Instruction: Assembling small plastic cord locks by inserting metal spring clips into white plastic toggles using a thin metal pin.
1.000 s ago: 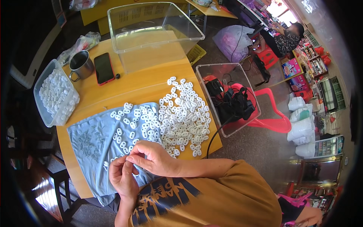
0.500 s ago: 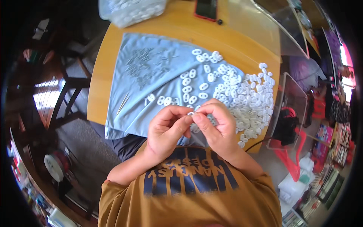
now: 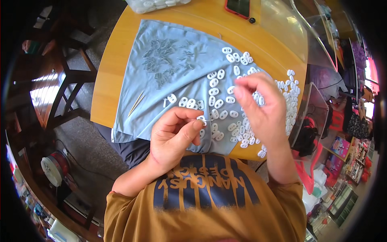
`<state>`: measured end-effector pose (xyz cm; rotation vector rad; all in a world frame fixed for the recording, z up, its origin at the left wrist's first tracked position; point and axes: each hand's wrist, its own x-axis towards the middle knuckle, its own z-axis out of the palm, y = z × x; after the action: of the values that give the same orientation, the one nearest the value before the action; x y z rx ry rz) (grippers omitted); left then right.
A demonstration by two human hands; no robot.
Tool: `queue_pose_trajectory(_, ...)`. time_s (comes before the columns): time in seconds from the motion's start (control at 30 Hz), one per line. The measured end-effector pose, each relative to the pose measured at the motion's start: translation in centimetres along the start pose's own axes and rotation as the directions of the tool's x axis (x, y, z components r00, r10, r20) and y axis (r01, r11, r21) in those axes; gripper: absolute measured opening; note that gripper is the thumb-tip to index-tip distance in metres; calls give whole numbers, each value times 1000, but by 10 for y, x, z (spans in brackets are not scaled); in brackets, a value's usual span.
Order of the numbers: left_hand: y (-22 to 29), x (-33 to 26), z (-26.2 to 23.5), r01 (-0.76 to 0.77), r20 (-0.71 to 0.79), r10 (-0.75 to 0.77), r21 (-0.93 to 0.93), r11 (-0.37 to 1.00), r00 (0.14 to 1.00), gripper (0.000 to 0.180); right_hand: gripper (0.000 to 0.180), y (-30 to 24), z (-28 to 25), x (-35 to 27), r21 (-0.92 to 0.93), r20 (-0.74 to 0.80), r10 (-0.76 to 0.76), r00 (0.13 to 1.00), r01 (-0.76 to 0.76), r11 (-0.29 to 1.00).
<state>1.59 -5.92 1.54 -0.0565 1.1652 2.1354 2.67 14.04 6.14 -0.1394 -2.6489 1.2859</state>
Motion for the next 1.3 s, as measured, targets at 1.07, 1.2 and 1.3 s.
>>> queue_pose_trajectory(1.07,2,-2,-8,-14,-19,14,18,1000,1000,16,13,59,4,71,-452,166,-96,981,163,877)
queue_pose_trajectory(1.2,5,-3,-5,-37,-21,37,25,999,999,17,13,55,4,67,-444,105,-134,985,167,880)
queue_pose_trajectory(1.3,12,-3,-2,-64,-49,65,24,998,997,17,12,39,6,55,-109,1,-16,1000,16,994)
